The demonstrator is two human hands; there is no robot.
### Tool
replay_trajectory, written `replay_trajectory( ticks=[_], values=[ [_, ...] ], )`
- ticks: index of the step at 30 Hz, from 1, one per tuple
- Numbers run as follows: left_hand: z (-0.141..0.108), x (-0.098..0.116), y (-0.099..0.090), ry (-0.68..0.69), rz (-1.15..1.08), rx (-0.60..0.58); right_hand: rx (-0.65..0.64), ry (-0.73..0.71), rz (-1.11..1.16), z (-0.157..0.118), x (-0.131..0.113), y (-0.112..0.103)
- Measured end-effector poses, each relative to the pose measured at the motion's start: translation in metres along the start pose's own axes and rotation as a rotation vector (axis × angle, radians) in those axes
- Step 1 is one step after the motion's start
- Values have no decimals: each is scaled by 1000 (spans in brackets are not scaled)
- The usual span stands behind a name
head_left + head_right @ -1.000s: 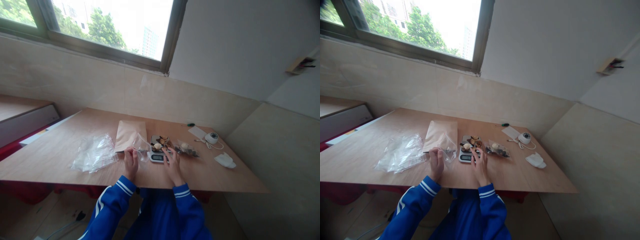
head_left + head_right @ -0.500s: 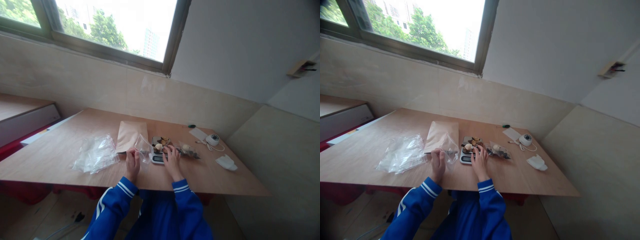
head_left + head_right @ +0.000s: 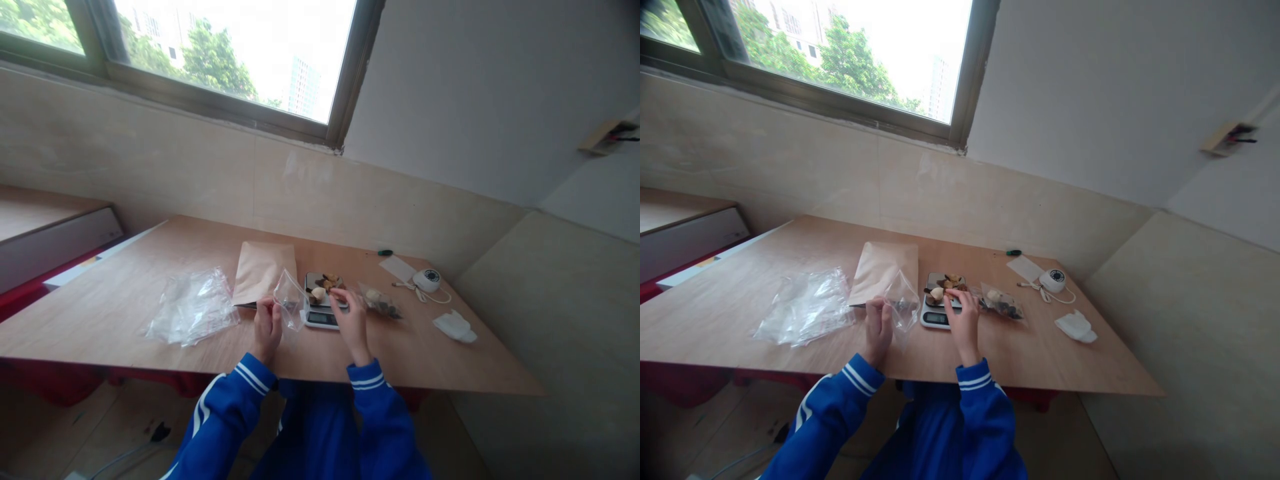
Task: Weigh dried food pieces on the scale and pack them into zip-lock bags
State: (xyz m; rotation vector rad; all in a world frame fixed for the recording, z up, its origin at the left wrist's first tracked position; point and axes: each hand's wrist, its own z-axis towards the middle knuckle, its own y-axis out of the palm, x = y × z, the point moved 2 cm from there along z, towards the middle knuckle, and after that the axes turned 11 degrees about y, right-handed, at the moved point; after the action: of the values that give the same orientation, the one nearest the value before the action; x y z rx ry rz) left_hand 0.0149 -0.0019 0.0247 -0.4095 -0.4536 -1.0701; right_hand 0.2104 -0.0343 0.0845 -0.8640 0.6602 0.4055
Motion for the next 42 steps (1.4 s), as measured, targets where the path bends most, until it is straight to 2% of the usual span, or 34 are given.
replay_trajectory(
  ticks=[4,7,9,12,16,20,23,27,30,35,38,42],
  values=[
    [0,0,1,6,-3,-29,-43,-13,225,0,-40,-10],
    [0,2,1,37,-9,-41,-115,-60,242,-5,-63,-9],
    [1,4,1,57,-14,-57,-157,-123,194,-8,-70,-7],
    [1,6,1,64,-21,-78,-152,-169,119,-8,-60,-1],
    [1,7,0,44,-24,-93,-87,-147,24,0,-23,12],
    [1,8,0,27,-31,-91,-166,-142,-260,5,3,33],
    [2,9,-1,18,-42,-97,-206,-134,-416,8,5,45],
    [2,9,-1,27,-60,-82,-198,-113,-464,10,0,48],
    [1,6,0,40,-56,-84,-128,-63,-368,9,-4,41],
    [0,4,1,52,-84,-104,9,76,63,11,-28,9],
    [1,6,1,35,-95,-103,-59,107,211,11,-52,-7],
    [2,8,0,47,-97,-103,-221,119,182,-1,-76,-8]
  ],
)
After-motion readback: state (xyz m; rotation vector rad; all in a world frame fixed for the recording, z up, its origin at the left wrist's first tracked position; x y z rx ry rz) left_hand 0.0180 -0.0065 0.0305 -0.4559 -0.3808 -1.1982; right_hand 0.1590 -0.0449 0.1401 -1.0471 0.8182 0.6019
